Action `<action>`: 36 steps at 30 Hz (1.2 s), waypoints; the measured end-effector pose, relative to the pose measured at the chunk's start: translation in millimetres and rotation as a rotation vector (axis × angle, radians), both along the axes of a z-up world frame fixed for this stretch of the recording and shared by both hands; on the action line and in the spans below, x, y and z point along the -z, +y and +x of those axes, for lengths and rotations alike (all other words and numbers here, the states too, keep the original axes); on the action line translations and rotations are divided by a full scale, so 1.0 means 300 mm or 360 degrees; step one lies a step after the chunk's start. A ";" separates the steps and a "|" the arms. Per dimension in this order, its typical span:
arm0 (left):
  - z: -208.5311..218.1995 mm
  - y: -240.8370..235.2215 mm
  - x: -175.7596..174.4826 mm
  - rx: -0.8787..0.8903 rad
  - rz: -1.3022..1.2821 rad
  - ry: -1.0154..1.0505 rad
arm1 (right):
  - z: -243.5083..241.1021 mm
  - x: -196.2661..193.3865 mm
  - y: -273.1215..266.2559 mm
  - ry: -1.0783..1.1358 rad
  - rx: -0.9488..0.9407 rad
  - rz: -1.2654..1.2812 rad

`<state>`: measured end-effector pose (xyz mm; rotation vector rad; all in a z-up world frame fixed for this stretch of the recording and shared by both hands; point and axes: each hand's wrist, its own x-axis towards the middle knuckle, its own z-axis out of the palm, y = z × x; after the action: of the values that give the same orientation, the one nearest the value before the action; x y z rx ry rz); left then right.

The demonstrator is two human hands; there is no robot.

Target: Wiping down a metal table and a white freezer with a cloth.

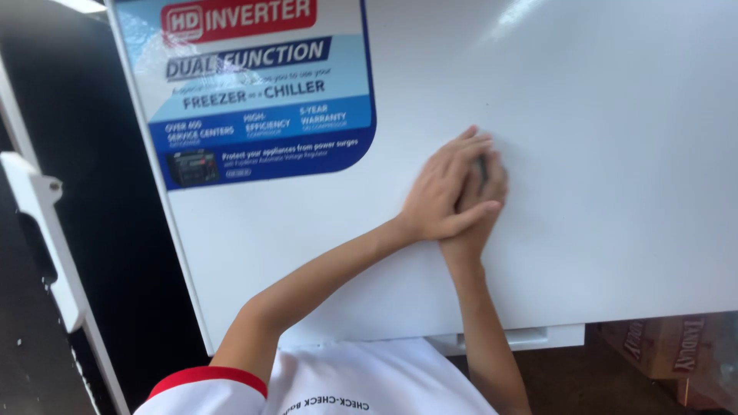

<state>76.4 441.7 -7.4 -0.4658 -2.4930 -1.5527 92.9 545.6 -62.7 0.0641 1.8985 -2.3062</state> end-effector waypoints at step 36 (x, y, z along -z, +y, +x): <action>-0.028 -0.550 0.018 -0.0699 -0.0007 -0.0199 | -0.250 -0.178 -0.410 0.1131 -0.0872 0.1537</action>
<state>68.0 276.6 -12.9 0.1787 -2.4632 -1.4320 18.0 422.4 -9.4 -1.1162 2.6905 -0.9560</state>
